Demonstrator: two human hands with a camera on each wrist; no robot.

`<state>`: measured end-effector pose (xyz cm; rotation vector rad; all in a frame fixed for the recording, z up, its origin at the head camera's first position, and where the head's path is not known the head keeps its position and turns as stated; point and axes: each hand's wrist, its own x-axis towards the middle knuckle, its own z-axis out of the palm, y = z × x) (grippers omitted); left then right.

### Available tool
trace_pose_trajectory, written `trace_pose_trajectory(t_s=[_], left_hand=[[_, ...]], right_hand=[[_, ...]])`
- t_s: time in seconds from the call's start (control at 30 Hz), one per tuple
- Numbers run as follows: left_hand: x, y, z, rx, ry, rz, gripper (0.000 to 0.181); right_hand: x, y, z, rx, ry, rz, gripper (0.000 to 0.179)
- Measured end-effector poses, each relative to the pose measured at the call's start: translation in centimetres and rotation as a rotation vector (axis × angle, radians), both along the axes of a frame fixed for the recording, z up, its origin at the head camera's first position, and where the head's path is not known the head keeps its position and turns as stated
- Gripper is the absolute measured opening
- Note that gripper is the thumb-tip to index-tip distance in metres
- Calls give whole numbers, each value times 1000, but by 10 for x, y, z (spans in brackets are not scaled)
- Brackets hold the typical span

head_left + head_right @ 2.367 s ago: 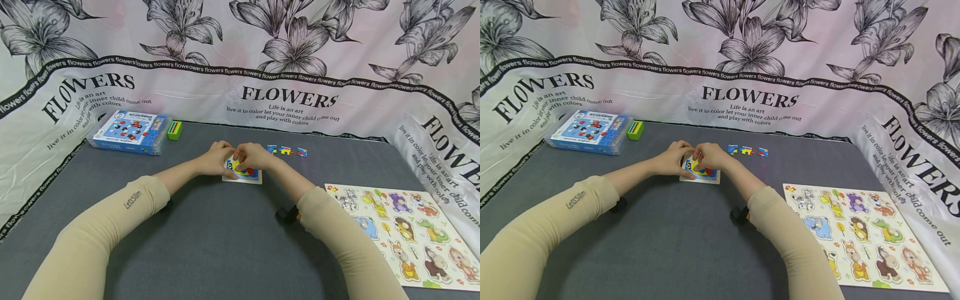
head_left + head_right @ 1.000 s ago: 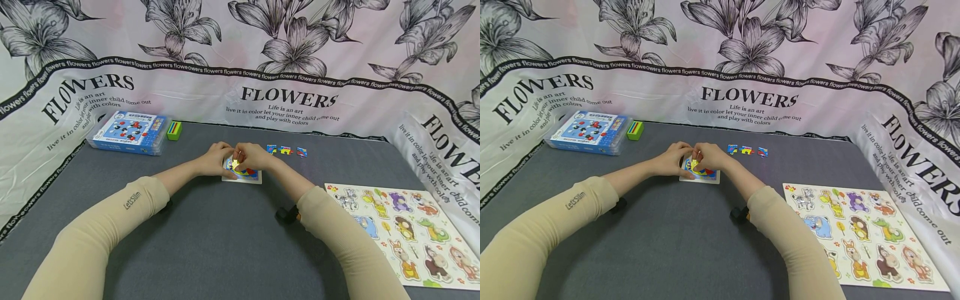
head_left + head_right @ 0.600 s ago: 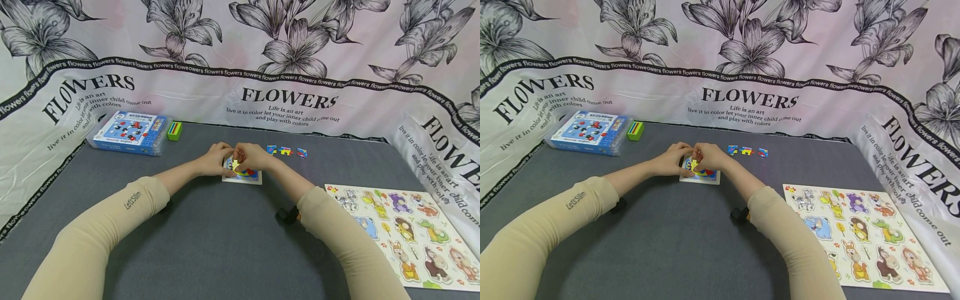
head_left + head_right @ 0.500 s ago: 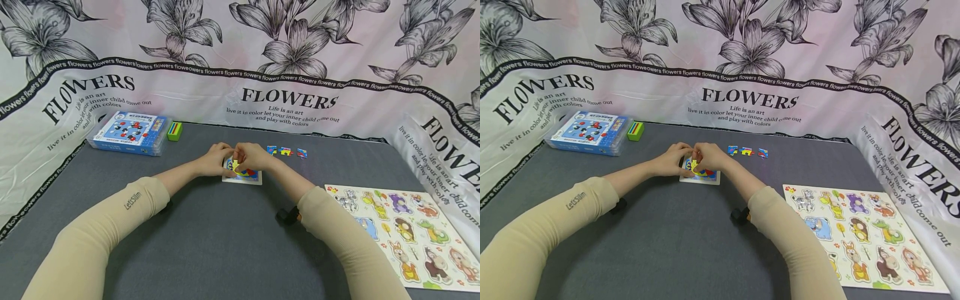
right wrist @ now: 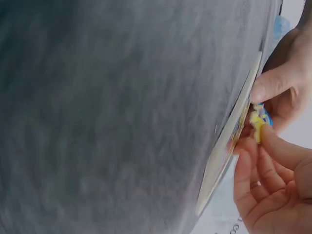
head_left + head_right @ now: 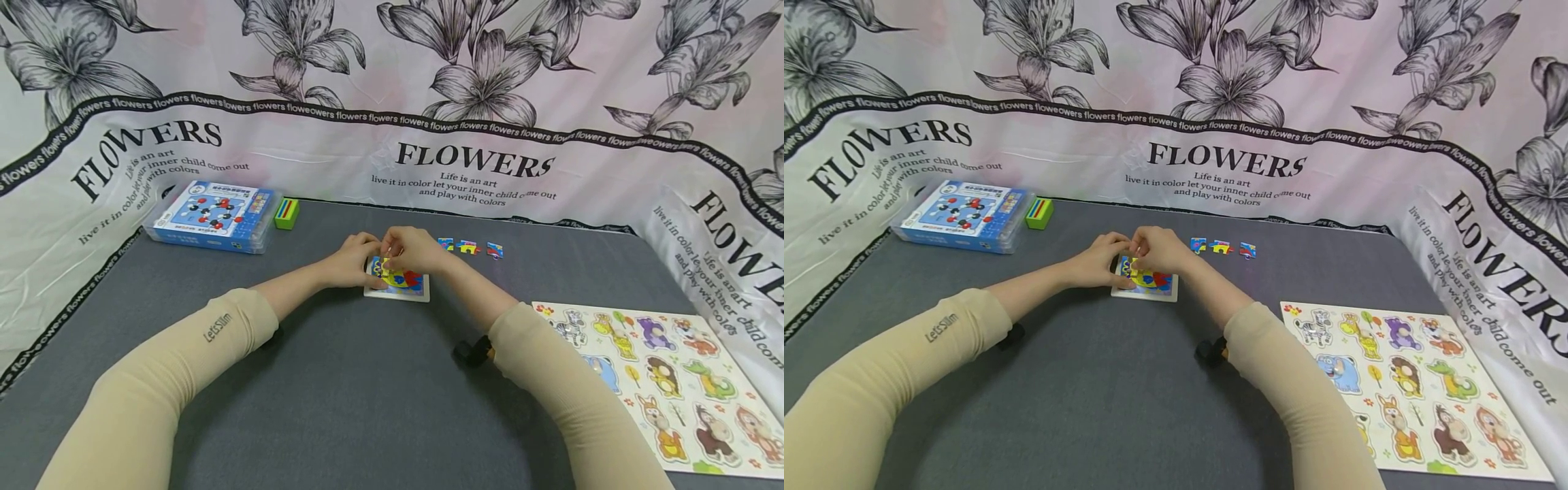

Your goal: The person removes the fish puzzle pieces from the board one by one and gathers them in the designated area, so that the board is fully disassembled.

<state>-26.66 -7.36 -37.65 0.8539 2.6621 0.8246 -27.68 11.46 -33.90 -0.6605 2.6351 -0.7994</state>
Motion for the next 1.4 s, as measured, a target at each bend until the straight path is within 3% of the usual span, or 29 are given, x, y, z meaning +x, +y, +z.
trace_pose_trajectory(t_s=[0.3,0.5,0.93,1.2,1.4], left_hand=[[-1,1,0,-33,3,10,83],[-1,1,0,-49,7,14,83],[-1,1,-2,-39,-3,18,84],[0,0,-2,-40,1,20,84],[1,1,-1,-46,-3,19,83]], right_hand=[[-6,28,17,-67,-29,-53,13],[-12,53,20,-111,-30,-81,13],[-18,95,15,9,-88,-87,13],[-19,102,14,44,-160,-114,18],[-21,102,10,100,-148,-122,16]])
